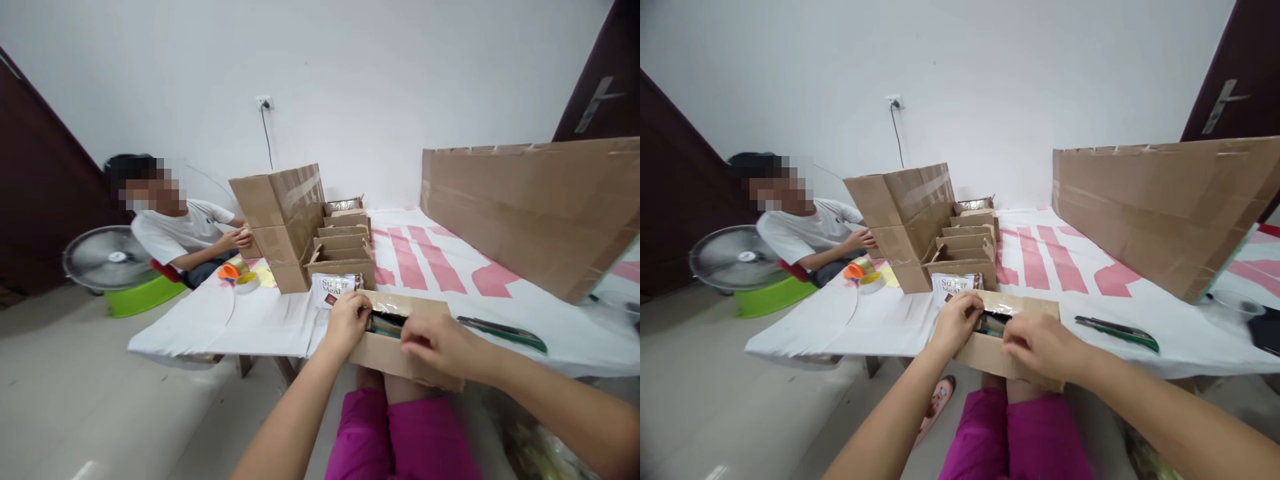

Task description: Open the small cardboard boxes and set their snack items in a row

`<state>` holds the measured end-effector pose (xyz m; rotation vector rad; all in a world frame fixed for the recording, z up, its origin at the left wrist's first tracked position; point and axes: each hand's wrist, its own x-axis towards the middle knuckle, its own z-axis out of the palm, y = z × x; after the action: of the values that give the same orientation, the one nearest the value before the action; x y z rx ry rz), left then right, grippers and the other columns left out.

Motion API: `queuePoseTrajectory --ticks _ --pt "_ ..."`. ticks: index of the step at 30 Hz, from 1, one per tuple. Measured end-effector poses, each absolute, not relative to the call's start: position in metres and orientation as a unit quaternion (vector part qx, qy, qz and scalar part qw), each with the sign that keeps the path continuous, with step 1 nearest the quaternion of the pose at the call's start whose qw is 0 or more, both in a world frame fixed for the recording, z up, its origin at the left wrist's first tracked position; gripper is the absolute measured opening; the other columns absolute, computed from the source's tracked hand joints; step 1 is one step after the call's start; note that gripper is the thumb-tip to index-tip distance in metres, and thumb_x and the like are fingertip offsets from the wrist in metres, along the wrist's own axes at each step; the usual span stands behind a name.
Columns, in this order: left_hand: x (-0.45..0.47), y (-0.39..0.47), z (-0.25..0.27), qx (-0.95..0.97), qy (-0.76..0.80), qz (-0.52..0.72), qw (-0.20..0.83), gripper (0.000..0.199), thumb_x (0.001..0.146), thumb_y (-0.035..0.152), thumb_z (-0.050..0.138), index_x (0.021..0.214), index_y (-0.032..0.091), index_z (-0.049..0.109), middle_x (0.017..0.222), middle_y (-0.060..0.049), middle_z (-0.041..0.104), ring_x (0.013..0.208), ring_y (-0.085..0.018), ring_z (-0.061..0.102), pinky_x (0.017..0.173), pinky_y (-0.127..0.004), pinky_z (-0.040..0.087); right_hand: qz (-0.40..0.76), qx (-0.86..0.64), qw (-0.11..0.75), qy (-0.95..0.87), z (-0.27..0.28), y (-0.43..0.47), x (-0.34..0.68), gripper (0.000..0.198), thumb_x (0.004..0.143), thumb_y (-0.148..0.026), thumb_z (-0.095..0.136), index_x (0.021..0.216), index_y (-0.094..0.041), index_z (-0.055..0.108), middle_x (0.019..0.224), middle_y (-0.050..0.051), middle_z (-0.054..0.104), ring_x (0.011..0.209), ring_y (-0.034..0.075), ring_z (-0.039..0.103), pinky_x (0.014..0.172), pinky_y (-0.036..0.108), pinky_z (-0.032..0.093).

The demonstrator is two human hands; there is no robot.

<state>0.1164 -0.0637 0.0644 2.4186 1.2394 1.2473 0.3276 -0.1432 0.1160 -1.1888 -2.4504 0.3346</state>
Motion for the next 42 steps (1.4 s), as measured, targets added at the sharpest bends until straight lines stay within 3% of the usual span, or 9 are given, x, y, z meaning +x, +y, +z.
queuePoseTrajectory --ticks 4,9,12,18,28,42 --pt "0.114 -0.066 0.061 0.804 0.424 0.412 0.071 0.019 0.079 0.005 0.056 0.079 0.021 0.065 0.090 -0.004 0.070 0.093 -0.021 0.064 0.084 -0.035 0.051 0.024 -0.470 0.248 -0.847 0.111 -0.112 0.323 0.009 0.088 -0.014 0.059 0.090 -0.019 0.067 0.091 0.004 0.065 0.084 0.017 0.062 0.075 0.026 0.044" --pt "0.118 -0.066 0.063 0.804 0.433 0.403 0.062 0.019 0.079 0.004 0.056 0.077 0.021 0.064 0.089 -0.004 0.069 0.090 -0.021 0.064 0.082 -0.035 0.051 -0.066 -0.481 0.161 -0.860 0.107 -0.093 0.302 0.013 0.080 -0.019 0.071 0.092 -0.017 0.066 0.094 0.006 0.064 0.086 0.020 0.061 0.073 0.029 0.044" --pt "0.118 -0.066 0.063 0.805 0.437 0.397 0.058 0.020 0.079 0.003 0.056 0.077 0.021 0.064 0.090 -0.004 0.069 0.091 -0.021 0.063 0.083 -0.035 0.050 -0.089 -0.459 0.137 -0.873 0.107 -0.090 0.293 0.010 0.083 -0.018 0.068 0.092 -0.014 0.065 0.092 0.009 0.064 0.088 0.022 0.059 0.074 0.031 0.043" --pt "0.117 -0.066 0.062 0.805 0.441 0.392 0.060 0.017 0.080 0.004 0.057 0.077 0.020 0.063 0.091 -0.005 0.069 0.093 -0.022 0.063 0.084 -0.036 0.050 -0.081 -0.462 0.133 -0.873 0.105 -0.089 0.289 0.020 0.092 -0.011 0.046 0.091 -0.014 0.066 0.088 0.010 0.065 0.087 0.022 0.058 0.075 0.032 0.039" --pt "0.117 -0.066 0.063 0.805 0.445 0.387 0.066 0.020 0.077 0.001 0.057 0.073 0.020 0.060 0.089 -0.003 0.069 0.092 -0.020 0.063 0.083 -0.032 0.049 0.011 -0.566 0.147 -0.811 0.111 -0.082 0.296 0.010 0.082 -0.018 0.058 0.077 -0.020 0.067 0.081 0.003 0.071 0.081 0.018 0.061 0.068 0.027 0.035" --pt "0.117 -0.068 0.067 0.809 0.447 0.374 0.073 0.019 0.077 0.002 0.058 0.070 0.020 0.058 0.088 -0.004 0.068 0.090 -0.021 0.062 0.081 -0.032 0.048 0.032 -0.603 0.136 -0.785 0.112 -0.083 0.308 0.010 0.076 -0.020 0.058 0.071 -0.020 0.067 0.080 0.005 0.071 0.081 0.020 0.060 0.069 0.028 0.035"
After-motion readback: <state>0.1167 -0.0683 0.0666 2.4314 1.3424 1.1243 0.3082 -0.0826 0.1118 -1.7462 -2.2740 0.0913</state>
